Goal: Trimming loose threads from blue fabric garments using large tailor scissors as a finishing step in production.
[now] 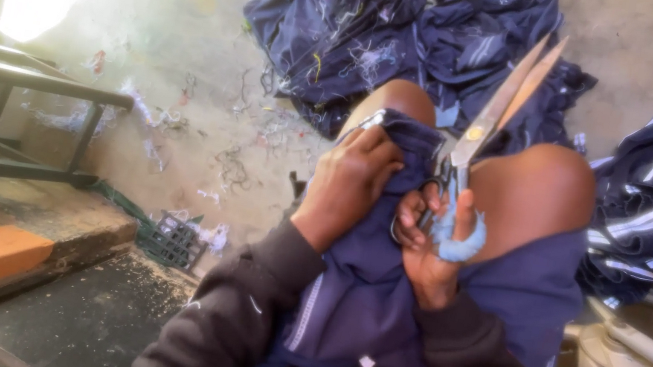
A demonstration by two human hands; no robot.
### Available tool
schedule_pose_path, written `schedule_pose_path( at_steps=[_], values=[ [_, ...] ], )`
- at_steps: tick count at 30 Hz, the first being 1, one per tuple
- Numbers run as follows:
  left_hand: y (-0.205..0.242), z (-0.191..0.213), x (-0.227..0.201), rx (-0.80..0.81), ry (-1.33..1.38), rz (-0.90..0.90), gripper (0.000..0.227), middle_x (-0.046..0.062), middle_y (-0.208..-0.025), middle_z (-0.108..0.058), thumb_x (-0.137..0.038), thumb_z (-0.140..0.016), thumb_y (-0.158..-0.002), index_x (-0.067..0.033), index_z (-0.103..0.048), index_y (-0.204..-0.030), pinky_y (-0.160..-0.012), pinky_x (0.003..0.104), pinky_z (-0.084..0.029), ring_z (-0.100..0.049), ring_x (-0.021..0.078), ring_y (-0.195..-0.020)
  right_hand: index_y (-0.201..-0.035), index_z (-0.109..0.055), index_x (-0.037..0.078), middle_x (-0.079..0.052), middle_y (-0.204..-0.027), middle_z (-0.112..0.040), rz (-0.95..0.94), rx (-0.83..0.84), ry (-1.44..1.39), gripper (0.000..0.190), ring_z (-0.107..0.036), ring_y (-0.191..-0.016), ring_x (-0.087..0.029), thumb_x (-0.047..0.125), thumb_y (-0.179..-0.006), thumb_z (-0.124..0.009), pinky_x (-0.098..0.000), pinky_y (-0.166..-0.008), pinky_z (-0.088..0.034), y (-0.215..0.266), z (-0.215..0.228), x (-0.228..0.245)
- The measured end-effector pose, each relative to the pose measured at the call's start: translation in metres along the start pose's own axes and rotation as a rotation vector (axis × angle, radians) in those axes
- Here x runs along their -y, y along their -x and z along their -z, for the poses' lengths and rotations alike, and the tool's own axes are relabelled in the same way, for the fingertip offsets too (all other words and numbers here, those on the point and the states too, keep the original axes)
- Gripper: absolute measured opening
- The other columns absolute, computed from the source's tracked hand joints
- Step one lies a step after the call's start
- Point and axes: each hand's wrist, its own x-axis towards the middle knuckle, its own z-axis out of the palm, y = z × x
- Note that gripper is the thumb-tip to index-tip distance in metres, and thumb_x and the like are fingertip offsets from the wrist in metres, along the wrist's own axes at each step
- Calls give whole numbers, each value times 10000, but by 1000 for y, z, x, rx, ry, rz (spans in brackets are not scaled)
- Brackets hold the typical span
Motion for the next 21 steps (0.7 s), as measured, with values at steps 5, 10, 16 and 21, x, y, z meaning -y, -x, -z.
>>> schedule_pose_path(
  at_steps=[5, 10, 16, 21],
  values=[
    [-13, 27, 15, -273, 746, 249, 43, 38, -823, -735, -159, -750, -939, -119, -742, -950, -703, 305, -609, -730, 198, -770, -956, -424, 144, -180, -746, -554, -20, -3, -39, 477, -392, -432, -76, 611, -1052, -417, -184, -375, -323, -1, 4, 3],
    [-17, 57, 57, -499, 1021, 381, 103, 77, -797, -729, -184, -699, -1007, -87, -731, -1000, -689, 253, -573, -692, 141, -696, -958, -427, 145, -171, -745, -555, -32, 12, -28, 470, -389, -415, -76, 607, -1047, -429, -192, -370, -328, 0, -5, 7],
    [15, 41, 51, -199, 378, 287, 482, 206, -1089, -673, -371, -788, -925, -33, -644, -1237, -736, 419, -577, -696, 349, -924, -951, -420, 146, -175, -737, -546, -33, 34, -7, 454, -377, -420, -66, 588, -1051, -452, -193, -374, -318, 1, 3, 6],
    [-10, 36, 49, 82, 525, 270, 179, 36, -705, -714, -305, -844, -806, -150, -771, -858, -626, 331, -512, -643, 181, -633, -944, -421, 135, -176, -721, -540, -94, 115, -85, 452, -365, -419, -64, 567, -1022, -526, -183, -378, -304, 13, -44, 24]
  ],
)
